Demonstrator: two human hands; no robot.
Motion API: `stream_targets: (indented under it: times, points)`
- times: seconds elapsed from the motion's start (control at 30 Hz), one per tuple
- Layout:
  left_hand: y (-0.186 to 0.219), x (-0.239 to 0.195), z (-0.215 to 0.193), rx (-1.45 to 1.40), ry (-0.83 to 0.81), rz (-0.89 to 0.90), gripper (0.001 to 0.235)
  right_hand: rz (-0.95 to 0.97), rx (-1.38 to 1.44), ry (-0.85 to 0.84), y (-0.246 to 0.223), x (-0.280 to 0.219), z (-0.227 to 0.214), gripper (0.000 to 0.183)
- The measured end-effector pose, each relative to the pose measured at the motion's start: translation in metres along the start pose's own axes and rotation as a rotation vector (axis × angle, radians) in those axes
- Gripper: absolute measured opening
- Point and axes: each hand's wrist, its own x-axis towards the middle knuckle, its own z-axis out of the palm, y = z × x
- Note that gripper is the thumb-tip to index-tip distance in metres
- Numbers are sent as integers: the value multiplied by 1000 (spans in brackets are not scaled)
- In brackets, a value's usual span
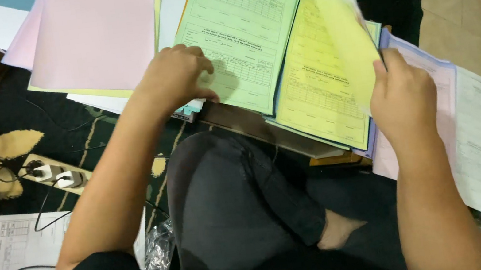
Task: Sorting and organizing large stacks of colored papers into specific piles while sitting on the floor.
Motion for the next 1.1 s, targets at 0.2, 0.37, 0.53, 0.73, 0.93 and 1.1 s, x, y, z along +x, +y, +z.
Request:
stream_targets:
  times: [0.2,0.37,0.53,0.73,0.93,1.1]
  points:
    - [-17,-1,-17,-50,-184,-39,29,-169,187,-129,-95,74,64,24]
    - [-18,-10,-30,-134,-205,-2,15,-235,256,-330,-140,69,116,20]
    - [-22,-18,-32,-248,-178,40,19,-242,330,-444,-148,55,120,21]
    - [-27,-21,-14,-68,-102,147,14,-253,355,-370,-155,46,119,17]
    - [-20,-28,-28,23,-82,177,21,-262,333,-89,-168,29,118,13]
    - [-19,-20,-39,-112,-200,91,16,-259,367,-77,-167,29,118,17]
